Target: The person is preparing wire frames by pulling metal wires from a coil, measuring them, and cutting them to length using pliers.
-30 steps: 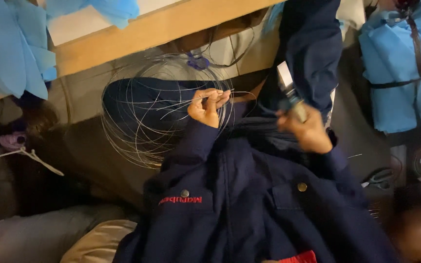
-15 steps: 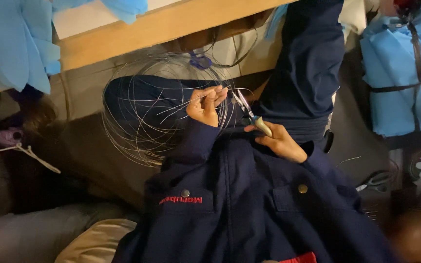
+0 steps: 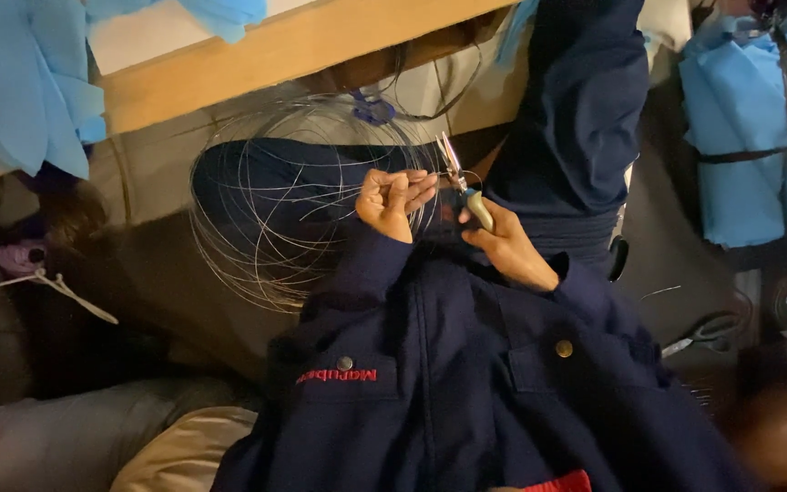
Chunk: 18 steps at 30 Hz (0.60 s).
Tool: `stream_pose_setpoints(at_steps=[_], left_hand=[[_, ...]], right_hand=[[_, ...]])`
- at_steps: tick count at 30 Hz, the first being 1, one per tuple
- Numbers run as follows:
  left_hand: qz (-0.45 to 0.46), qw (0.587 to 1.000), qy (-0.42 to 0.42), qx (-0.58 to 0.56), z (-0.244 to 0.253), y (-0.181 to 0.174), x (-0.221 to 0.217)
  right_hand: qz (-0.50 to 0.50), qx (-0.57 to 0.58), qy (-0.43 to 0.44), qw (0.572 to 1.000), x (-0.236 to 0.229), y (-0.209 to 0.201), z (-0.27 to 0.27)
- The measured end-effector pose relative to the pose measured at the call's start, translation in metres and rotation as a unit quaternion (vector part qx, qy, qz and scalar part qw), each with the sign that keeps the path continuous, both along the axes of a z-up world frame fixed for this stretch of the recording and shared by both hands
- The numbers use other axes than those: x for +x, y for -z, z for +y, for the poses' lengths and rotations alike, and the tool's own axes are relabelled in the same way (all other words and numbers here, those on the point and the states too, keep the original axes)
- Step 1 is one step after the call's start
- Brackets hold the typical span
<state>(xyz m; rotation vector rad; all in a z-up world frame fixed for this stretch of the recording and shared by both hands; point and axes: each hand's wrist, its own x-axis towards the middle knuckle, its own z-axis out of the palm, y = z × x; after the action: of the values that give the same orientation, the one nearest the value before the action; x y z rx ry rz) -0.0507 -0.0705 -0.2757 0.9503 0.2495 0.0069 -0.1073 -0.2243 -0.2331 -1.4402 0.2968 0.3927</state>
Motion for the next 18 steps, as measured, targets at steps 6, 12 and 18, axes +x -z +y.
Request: stream_pose_setpoints(at_steps=[6,12,18], left_hand=[[0.026,0.999,-0.012,-0.017,-0.002,0.0,-0.003],[0.025,0.999,-0.039,-0.028,-0.006,-0.012,-0.003],[0.033,0.999,-0.023,0.0,-0.006,-0.006,-0.004]], right_hand=[[-0.007,-0.019,0.009,1.0,0.005,-0.012,0.005],[-0.011,-0.015,-0.009,1.0,0.001,-0.011,0.007],[-0.023,-0.009,-0.009,1.0,-0.001,-0.004,0.012]])
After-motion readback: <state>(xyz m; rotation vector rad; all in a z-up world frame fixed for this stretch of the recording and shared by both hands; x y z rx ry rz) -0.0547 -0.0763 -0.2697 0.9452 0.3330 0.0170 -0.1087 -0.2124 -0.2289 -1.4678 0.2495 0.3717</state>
